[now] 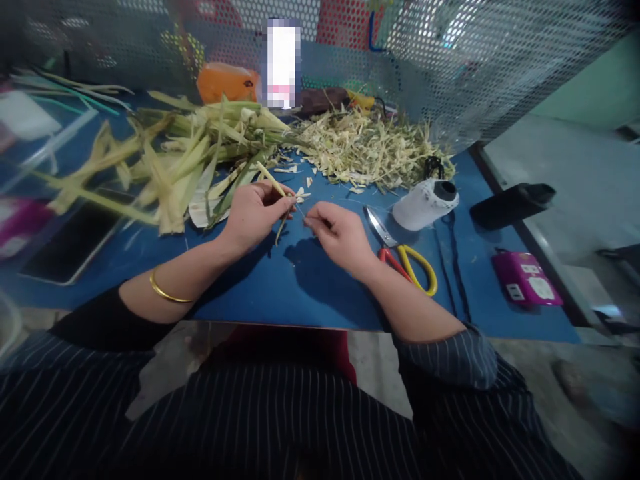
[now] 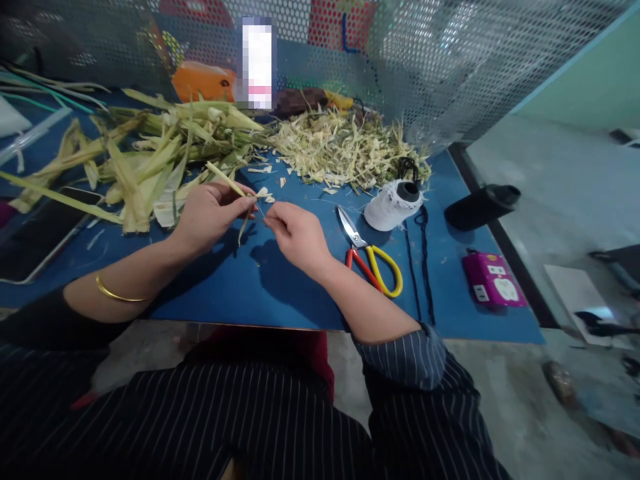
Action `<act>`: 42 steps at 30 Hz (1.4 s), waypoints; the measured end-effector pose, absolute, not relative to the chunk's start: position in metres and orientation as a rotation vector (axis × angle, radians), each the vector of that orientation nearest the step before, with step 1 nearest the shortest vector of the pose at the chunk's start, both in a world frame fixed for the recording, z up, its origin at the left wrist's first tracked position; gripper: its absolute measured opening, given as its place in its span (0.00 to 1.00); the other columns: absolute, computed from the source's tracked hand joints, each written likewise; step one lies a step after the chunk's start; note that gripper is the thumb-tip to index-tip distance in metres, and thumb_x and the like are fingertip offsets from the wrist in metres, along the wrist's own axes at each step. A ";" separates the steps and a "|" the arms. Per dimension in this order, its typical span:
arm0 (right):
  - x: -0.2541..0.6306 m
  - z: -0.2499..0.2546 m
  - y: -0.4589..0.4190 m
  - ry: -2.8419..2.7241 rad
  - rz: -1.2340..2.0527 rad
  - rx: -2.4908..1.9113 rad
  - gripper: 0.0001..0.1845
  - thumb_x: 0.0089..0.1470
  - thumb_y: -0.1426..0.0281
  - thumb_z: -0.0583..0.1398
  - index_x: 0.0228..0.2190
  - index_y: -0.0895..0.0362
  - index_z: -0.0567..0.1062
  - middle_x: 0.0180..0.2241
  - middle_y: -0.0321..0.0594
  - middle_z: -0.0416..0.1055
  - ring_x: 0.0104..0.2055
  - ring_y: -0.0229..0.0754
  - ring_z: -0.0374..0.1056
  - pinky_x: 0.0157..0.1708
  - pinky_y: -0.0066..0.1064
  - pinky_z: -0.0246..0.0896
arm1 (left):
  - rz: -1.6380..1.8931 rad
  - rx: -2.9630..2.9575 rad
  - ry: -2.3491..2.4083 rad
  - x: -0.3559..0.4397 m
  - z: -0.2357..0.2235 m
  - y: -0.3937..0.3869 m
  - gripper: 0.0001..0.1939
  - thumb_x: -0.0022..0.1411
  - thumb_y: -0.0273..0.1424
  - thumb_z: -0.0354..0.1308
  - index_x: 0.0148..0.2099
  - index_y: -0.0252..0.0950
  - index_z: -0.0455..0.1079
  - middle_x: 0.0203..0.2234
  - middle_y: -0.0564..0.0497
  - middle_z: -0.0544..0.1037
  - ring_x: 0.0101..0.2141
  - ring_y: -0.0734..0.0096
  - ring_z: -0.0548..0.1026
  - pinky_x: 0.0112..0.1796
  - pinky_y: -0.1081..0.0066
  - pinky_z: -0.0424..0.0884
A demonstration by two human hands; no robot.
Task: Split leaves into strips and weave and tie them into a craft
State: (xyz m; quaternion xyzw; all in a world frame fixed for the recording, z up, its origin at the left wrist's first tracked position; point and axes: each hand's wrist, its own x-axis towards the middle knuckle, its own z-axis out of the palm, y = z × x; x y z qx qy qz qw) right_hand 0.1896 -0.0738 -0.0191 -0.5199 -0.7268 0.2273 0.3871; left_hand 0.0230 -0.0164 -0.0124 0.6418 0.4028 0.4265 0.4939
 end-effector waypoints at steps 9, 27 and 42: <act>0.202 -0.008 -0.072 -1.909 0.297 -1.231 0.11 0.61 0.69 0.54 0.27 0.55 0.69 0.29 0.37 0.67 0.33 0.38 0.62 0.35 0.31 0.55 | 0.607 1.642 0.838 0.023 -0.009 -0.022 0.05 0.50 0.26 0.63 0.32 0.33 0.71 0.21 0.51 0.77 0.23 0.71 0.76 0.27 0.72 0.72; 0.195 -0.027 -0.063 -1.516 1.183 -1.342 0.10 0.56 0.66 0.57 0.25 0.57 0.71 0.21 0.32 0.65 0.22 0.32 0.59 0.25 0.27 0.55 | 0.990 1.598 0.864 0.024 -0.009 -0.020 0.09 0.53 0.33 0.65 0.35 0.32 0.74 0.27 0.49 0.79 0.27 0.72 0.77 0.32 0.72 0.75; 0.202 -0.014 -0.070 -1.975 0.181 -1.270 0.09 0.61 0.71 0.53 0.30 0.56 0.70 0.31 0.39 0.70 0.34 0.38 0.63 0.36 0.31 0.55 | 0.597 1.696 0.775 0.022 -0.011 -0.022 0.08 0.48 0.28 0.66 0.31 0.32 0.72 0.22 0.51 0.77 0.23 0.72 0.75 0.27 0.73 0.72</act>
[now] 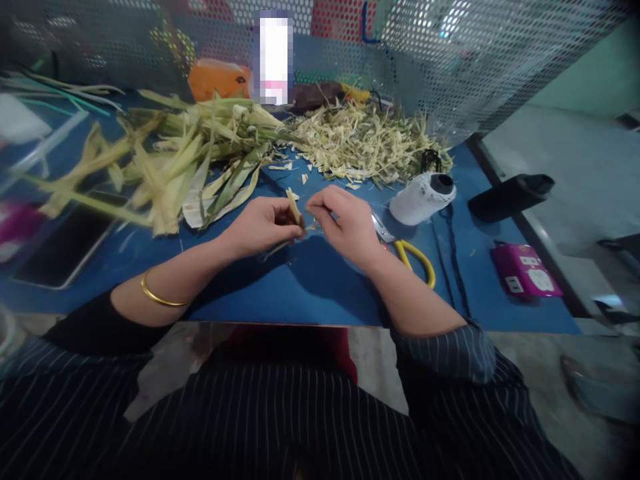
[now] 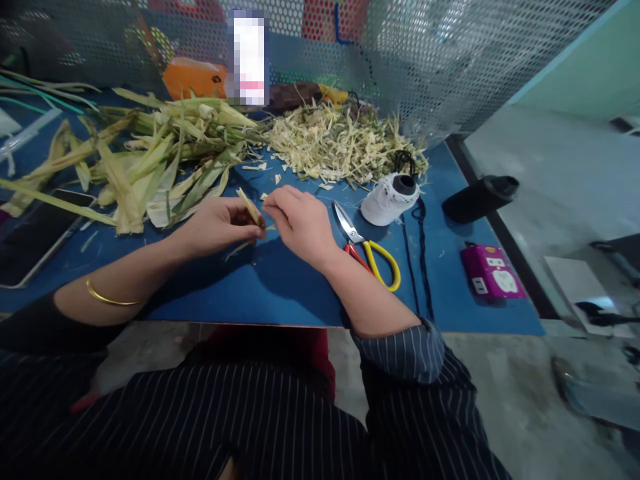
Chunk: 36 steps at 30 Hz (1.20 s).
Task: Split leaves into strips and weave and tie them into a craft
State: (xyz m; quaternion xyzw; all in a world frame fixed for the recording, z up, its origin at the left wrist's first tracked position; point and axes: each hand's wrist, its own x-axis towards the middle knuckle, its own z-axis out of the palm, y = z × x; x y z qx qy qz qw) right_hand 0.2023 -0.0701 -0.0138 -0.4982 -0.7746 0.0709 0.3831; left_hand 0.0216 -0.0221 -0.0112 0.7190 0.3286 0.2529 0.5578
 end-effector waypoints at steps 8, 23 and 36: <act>0.204 -0.019 -0.060 -1.573 1.029 -1.264 0.09 0.53 0.67 0.60 0.24 0.57 0.70 0.22 0.33 0.67 0.25 0.33 0.60 0.27 0.28 0.54 | 0.555 1.547 0.582 0.022 -0.003 -0.027 0.13 0.49 0.32 0.69 0.35 0.33 0.71 0.23 0.51 0.78 0.26 0.70 0.78 0.29 0.71 0.75; 0.190 -0.024 -0.071 -1.752 0.742 -1.286 0.08 0.57 0.72 0.55 0.25 0.56 0.68 0.24 0.35 0.65 0.27 0.36 0.60 0.31 0.30 0.55 | 0.995 1.532 0.979 0.025 -0.012 -0.018 0.06 0.52 0.30 0.64 0.33 0.32 0.76 0.25 0.50 0.79 0.26 0.74 0.75 0.29 0.74 0.73; 0.202 -0.009 -0.073 -1.910 0.381 -1.210 0.10 0.61 0.70 0.53 0.27 0.54 0.67 0.30 0.37 0.67 0.33 0.38 0.62 0.36 0.31 0.55 | 0.683 1.512 0.911 0.022 -0.007 -0.019 0.08 0.49 0.29 0.66 0.32 0.31 0.73 0.22 0.49 0.78 0.23 0.73 0.75 0.26 0.73 0.73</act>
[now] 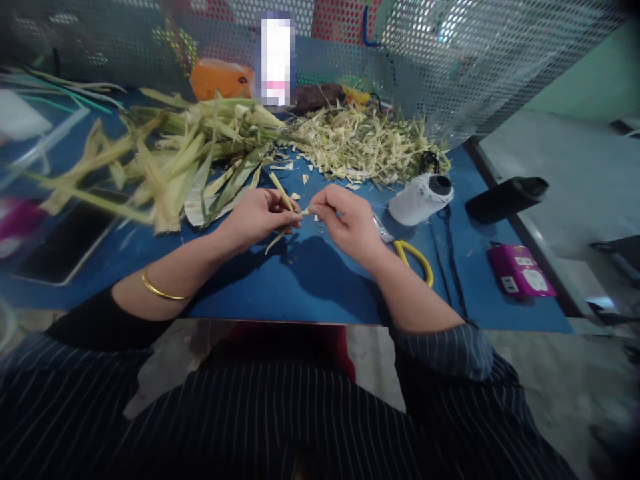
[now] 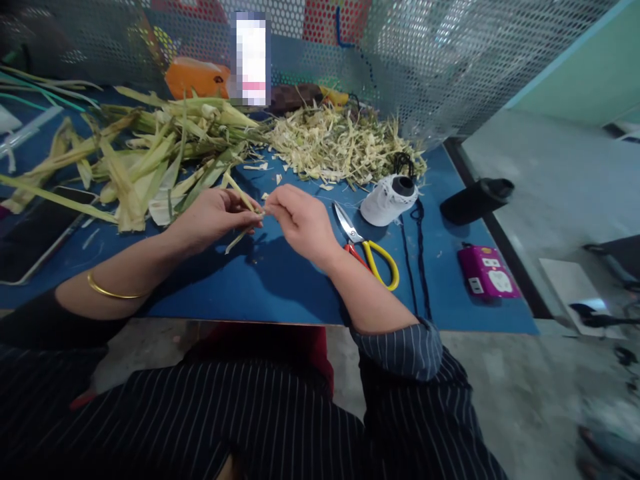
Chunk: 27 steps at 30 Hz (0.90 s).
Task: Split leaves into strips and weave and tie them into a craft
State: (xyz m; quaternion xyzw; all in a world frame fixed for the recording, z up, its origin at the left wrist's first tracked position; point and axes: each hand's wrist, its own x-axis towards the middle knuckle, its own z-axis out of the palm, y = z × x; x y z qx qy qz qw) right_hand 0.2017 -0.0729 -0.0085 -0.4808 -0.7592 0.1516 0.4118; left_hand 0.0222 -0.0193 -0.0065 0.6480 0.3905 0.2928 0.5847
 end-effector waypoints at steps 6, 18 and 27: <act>0.205 -0.012 -0.065 -1.880 0.541 -1.279 0.09 0.57 0.69 0.57 0.25 0.56 0.69 0.25 0.34 0.67 0.28 0.35 0.59 0.32 0.30 0.52 | 0.489 1.600 0.769 0.022 -0.007 -0.025 0.06 0.46 0.27 0.67 0.28 0.32 0.73 0.20 0.50 0.77 0.21 0.73 0.74 0.25 0.73 0.72; 0.198 -0.026 -0.060 -1.330 1.361 -1.343 0.11 0.52 0.66 0.62 0.22 0.57 0.71 0.19 0.32 0.65 0.22 0.32 0.57 0.24 0.26 0.52 | 0.799 1.558 0.754 0.021 -0.008 -0.022 0.13 0.49 0.34 0.69 0.37 0.32 0.78 0.28 0.48 0.81 0.28 0.70 0.77 0.32 0.70 0.75; 0.194 -0.021 -0.066 -1.370 1.194 -1.316 0.09 0.55 0.69 0.59 0.24 0.56 0.71 0.21 0.31 0.64 0.22 0.31 0.57 0.25 0.27 0.53 | 0.849 1.385 0.854 0.022 -0.010 -0.019 0.15 0.51 0.37 0.67 0.38 0.32 0.77 0.32 0.46 0.81 0.32 0.69 0.78 0.38 0.65 0.76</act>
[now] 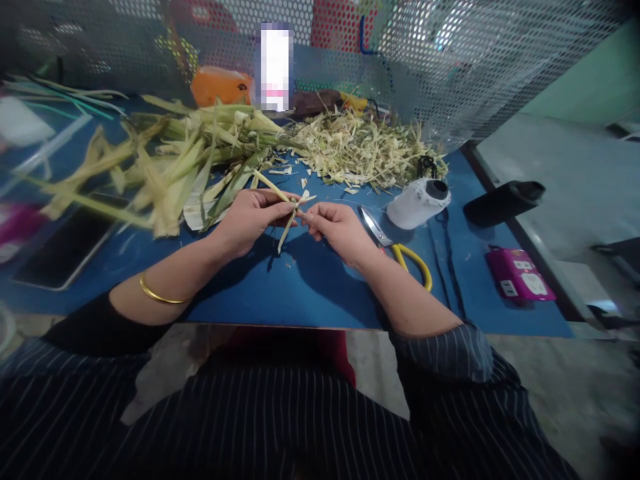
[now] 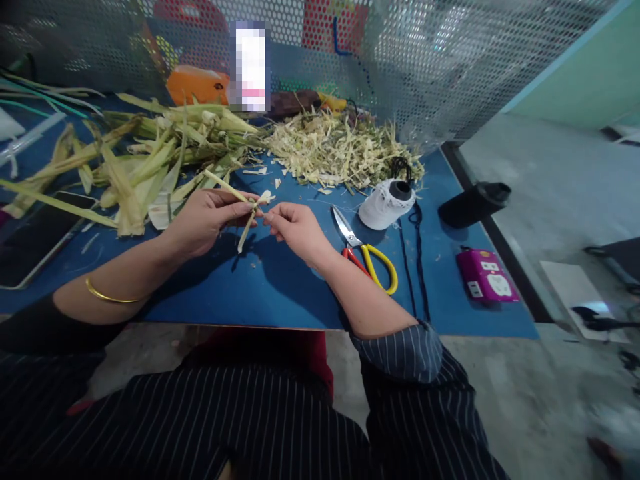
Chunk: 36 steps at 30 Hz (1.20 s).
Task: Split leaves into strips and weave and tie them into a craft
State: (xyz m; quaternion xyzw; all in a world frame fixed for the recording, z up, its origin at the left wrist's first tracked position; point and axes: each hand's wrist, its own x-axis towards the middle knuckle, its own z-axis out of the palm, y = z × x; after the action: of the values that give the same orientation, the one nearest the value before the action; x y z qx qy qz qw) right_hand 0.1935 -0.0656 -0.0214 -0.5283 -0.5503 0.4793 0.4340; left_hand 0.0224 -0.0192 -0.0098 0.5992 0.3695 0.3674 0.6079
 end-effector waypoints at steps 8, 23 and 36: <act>0.194 -0.020 -0.071 -1.774 0.619 -1.395 0.09 0.58 0.70 0.56 0.26 0.55 0.67 0.23 0.33 0.65 0.27 0.35 0.59 0.30 0.30 0.52 | 0.906 1.643 0.902 0.020 -0.010 -0.017 0.12 0.56 0.35 0.63 0.39 0.33 0.76 0.32 0.48 0.80 0.30 0.71 0.76 0.36 0.69 0.74; 0.208 -0.014 -0.069 -1.909 0.422 -1.520 0.07 0.57 0.72 0.55 0.27 0.55 0.67 0.28 0.36 0.67 0.30 0.38 0.59 0.32 0.31 0.51 | 0.556 3.194 0.948 0.019 -0.016 -0.037 0.15 0.65 0.24 0.45 0.39 0.31 0.75 0.32 0.40 0.78 0.34 0.57 0.74 0.30 0.64 0.64; 0.203 -0.031 -0.062 -1.908 0.665 -1.625 0.08 0.57 0.73 0.53 0.26 0.55 0.66 0.24 0.37 0.69 0.27 0.37 0.61 0.29 0.30 0.48 | 0.252 2.948 1.073 0.024 -0.019 -0.045 0.17 0.67 0.33 0.46 0.39 0.31 0.75 0.32 0.40 0.76 0.36 0.57 0.74 0.36 0.63 0.67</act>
State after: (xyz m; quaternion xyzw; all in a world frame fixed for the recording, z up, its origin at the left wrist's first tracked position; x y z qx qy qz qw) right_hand 0.2032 -0.0618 -0.0308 -0.6032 -0.7083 0.2470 0.2708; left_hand 0.0245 -0.0455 -0.0193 0.9367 0.3409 0.0801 -0.0029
